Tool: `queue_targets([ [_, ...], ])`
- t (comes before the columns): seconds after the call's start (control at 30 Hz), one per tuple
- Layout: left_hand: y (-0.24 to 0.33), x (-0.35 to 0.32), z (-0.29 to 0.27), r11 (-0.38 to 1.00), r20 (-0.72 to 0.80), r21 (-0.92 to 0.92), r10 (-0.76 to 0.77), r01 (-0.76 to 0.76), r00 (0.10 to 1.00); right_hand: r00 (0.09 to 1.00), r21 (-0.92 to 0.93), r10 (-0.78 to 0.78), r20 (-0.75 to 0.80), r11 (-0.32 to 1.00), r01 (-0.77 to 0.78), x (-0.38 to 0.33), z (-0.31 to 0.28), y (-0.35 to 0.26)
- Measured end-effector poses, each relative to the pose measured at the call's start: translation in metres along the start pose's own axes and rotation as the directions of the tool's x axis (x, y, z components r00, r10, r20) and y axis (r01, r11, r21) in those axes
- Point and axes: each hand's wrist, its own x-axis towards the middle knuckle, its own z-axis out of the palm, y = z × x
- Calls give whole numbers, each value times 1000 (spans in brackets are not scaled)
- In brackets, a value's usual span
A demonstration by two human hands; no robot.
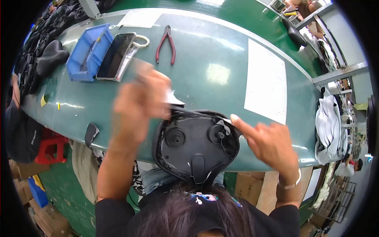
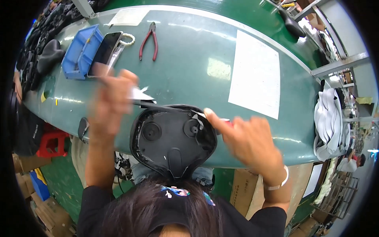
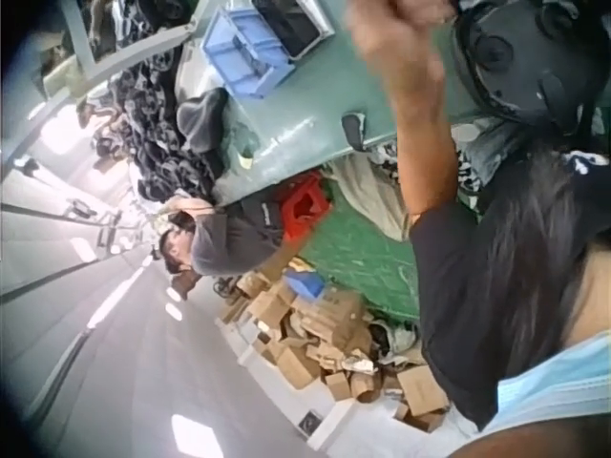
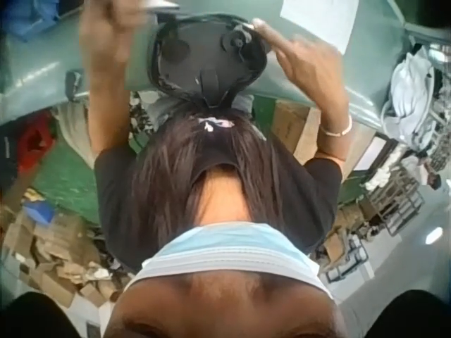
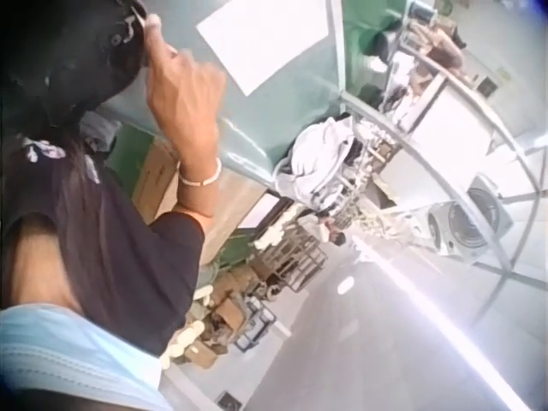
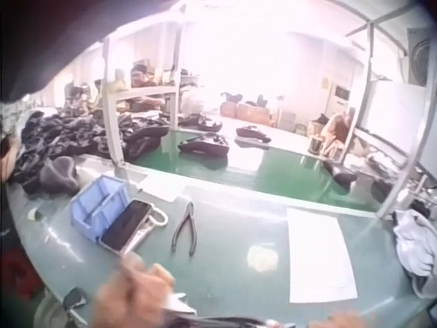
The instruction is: Trimming excess material from bicycle seats using a utility knife.
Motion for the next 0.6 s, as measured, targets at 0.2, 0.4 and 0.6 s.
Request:
queue_targets([
  [0.2,94,13,-86,957,-81,26,291,-289,953,975,29,221,16,975,-221,-41,1,-28],
  [0.4,20,-45,-23,412,142,874,-724,258,675,975,331,202,89,918,-221,-38,5,8],
  [0.6,-37,-49,30,891,-184,361,-224,277,957,995,459,95,-34,886,-69,2,16,42],
])
